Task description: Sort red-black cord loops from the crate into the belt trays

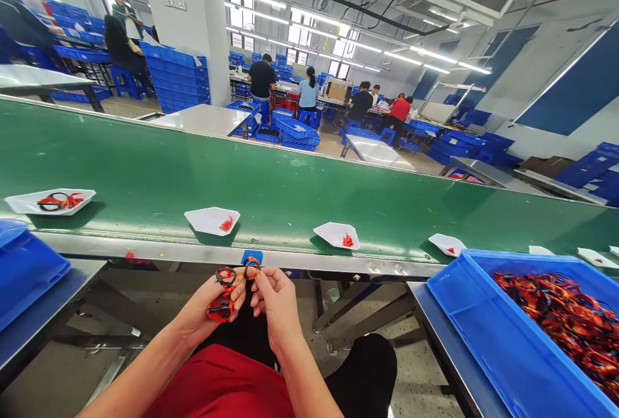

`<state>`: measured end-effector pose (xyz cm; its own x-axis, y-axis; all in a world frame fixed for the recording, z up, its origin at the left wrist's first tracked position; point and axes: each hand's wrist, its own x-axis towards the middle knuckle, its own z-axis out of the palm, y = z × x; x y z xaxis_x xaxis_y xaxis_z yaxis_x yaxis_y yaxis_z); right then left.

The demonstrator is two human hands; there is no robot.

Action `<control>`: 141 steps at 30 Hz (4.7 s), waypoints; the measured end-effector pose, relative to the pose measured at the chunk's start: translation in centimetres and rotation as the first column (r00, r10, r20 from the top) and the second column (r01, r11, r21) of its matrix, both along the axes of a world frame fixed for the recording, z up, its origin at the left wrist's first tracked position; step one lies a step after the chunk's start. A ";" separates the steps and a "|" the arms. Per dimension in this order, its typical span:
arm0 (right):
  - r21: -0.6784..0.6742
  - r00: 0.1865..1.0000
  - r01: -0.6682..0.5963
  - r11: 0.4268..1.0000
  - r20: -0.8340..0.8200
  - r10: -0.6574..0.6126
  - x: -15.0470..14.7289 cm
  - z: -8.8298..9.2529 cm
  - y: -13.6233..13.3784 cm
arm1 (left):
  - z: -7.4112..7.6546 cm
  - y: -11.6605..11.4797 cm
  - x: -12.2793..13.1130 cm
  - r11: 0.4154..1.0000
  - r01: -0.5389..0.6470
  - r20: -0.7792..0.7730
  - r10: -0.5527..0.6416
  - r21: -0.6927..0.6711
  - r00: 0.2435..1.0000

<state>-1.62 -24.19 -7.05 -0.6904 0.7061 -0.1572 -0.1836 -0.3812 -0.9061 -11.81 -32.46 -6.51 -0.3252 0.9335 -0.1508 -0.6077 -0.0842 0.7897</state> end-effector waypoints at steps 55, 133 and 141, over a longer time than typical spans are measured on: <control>0.821 0.961 -0.277 0.499 0.232 0.152 -5.1 2.8 -2.1 | 0.3 -3.2 -3.5 0.870 -0.492 -0.360 0.449 -0.033 0.818; -0.187 0.971 -0.222 0.957 0.043 0.234 -0.5 0.6 0.5 | -1.3 -0.4 0.0 0.939 -0.220 0.345 0.305 -0.264 0.888; 0.714 0.877 0.072 0.696 0.287 -0.386 1.9 1.6 8.5 | -0.6 0.0 -0.1 0.917 -0.247 0.417 0.367 -0.314 0.832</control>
<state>0.29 -15.73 -5.44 -0.4796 0.8530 0.2058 0.2422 0.3541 -0.9033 -11.92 -32.44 -7.10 -0.4259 0.7127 -0.5573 -0.8773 -0.1749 0.4469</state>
